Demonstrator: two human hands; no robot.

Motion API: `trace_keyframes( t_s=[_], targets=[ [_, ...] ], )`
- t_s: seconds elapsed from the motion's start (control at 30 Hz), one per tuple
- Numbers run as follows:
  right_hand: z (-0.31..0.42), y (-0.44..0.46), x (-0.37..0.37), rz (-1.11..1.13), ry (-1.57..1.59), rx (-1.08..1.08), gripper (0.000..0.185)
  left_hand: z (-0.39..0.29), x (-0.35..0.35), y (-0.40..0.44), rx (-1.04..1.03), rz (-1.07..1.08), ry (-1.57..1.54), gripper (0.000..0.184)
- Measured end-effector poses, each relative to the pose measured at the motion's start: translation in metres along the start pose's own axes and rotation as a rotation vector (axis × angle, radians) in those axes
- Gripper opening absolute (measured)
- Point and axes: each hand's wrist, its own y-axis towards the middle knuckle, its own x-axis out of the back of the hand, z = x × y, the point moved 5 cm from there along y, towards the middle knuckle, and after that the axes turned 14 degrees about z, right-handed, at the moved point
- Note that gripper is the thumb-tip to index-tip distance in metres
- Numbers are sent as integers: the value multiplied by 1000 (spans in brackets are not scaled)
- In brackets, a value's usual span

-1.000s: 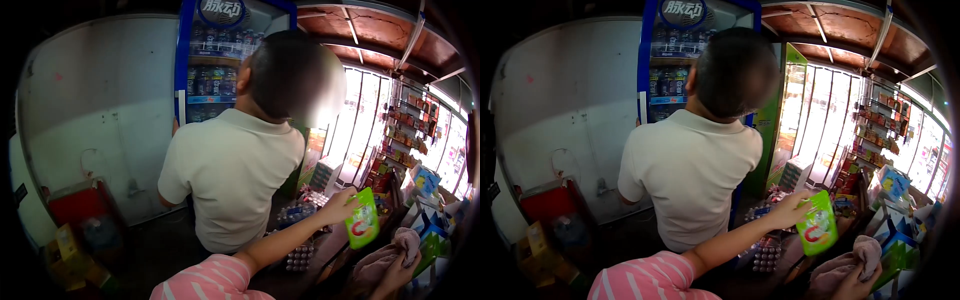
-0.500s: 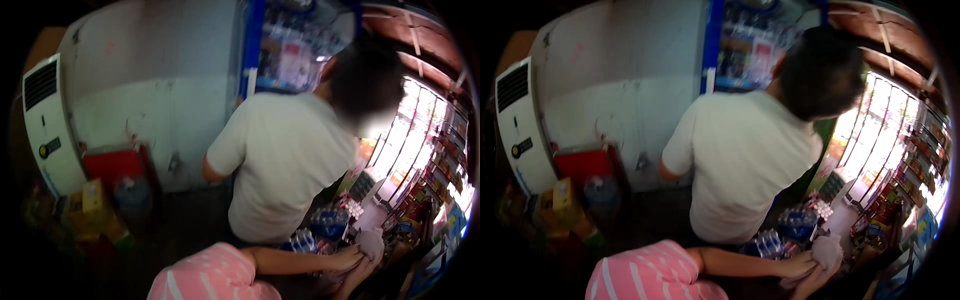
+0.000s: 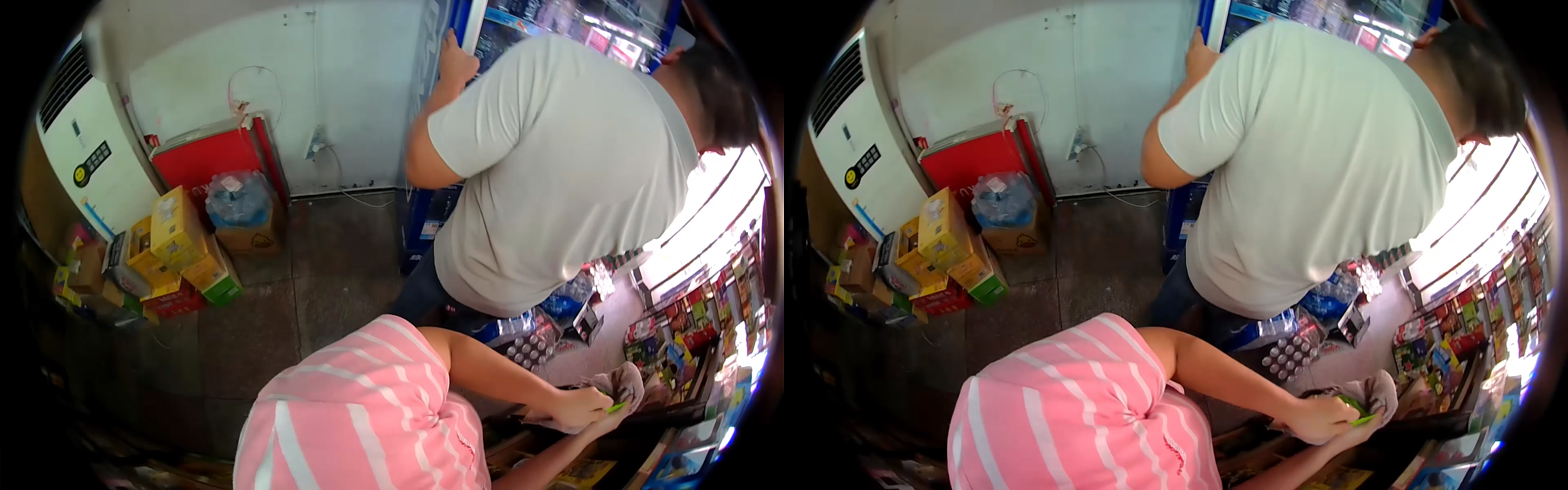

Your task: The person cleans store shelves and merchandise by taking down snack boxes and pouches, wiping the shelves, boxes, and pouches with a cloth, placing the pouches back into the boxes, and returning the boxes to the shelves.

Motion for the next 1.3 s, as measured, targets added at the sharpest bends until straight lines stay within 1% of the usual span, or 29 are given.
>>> trace_keyframes(
  t_s=[0.07, 0.13, 0.2, 0.27, 0.3, 0.33, 0.37, 0.4, 0.43, 0.47, 0.5, 0.53, 0.57, 0.6, 0.63, 0.67, 0.7, 0.73, 0.8, 0.87, 0.93, 0.97, 1.0, 1.03, 1.07, 1.13, 1.2, 1.27, 1.3],
  targets=[
    [-15, -9, -2, 8, 92, -45, 40, 8, -6, 1, -6, 28, -61, 13],
    [-17, -14, -3, 76, 68, 46, 41, 8, 2, 1, -56, 46, -65, 14],
    [-20, -27, -7, -132, 769, -329, 46, 20, 16, 2, -20, 0, -82, 15],
    [0, -35, 9, -196, 661, -219, 50, 29, 32, -2, 128, -65, -133, 17],
    [4, -38, 17, -203, 634, -187, 50, 40, 37, -3, 71, -114, -30, 17],
    [10, -41, 24, -222, 596, -166, 51, 42, 40, -5, 56, -130, -97, 15],
    [28, -51, 24, -266, 596, -313, 52, 35, 42, -6, 32, -79, -69, 15],
    [51, -60, 17, -324, 598, -454, 52, 32, 38, -8, -35, -142, 41, 15],
    [62, -64, 9, -144, 543, -513, 53, 34, 26, -7, 53, -47, -49, 16],
    [44, -67, -5, 21, 228, -363, 48, 26, 11, -10, -24, -77, -63, 15],
    [53, -75, -24, -118, 542, -276, 41, 28, -5, -16, 187, -66, -226, 14],
    [42, -78, -25, -135, 601, -139, 34, 29, -10, -21, 322, 51, -155, 15],
    [59, -81, -19, -87, 585, -112, 31, 15, -12, -23, 289, 43, -235, 15],
    [71, -84, -16, -133, 614, -96, 29, 18, -18, -27, 399, 150, -359, 14],
    [64, -87, -14, -146, 640, -117, 28, 23, -23, -28, 236, 108, -284, 13],
    [61, -83, -6, -145, 596, -84, 30, 29, -36, -31, 423, 201, -663, 14],
    [52, -82, 1, -146, 633, -164, 33, 34, -39, -30, 340, 277, -580, 18],
    [43, -83, 7, -150, 675, -242, 36, 32, -40, -33, 435, 320, -658, 23],
    [7, -88, 17, -167, 647, -376, 40, 28, -35, -28, 349, 441, -750, 27],
    [-28, -117, 30, -172, 626, -518, 44, 23, -27, -30, 587, 544, -1045, 30],
    [-48, -137, 29, -111, 872, -591, 49, 40, -19, -30, 632, 639, -1139, 31],
    [-38, -146, 28, -75, 1167, -612, 55, 45, -15, -32, 652, 683, -1174, 28],
    [-39, -154, 31, -93, 1164, -619, 55, 49, -13, -32, 670, 729, -1208, 25],
    [-37, -161, 29, -10, 1386, -577, 58, 54, -13, -29, 679, 748, -1218, 25],
    [-33, -171, 29, 68, 1603, -524, 60, 56, -18, -26, 639, 833, -1116, 21],
    [-49, -204, 16, 2, 1690, -571, 57, 67, -36, -20, 594, 953, -1038, 18],
    [-75, -232, 0, 225, 1513, -530, 50, 90, -45, -8, 329, 909, -197, 13],
    [-26, -220, 5, 204, 1510, -501, 46, 89, -55, -5, 335, 889, -231, 11],
    [-7, -214, 5, 218, 1512, -470, 43, 85, -58, -2, 253, 838, -210, 12]
  ],
)
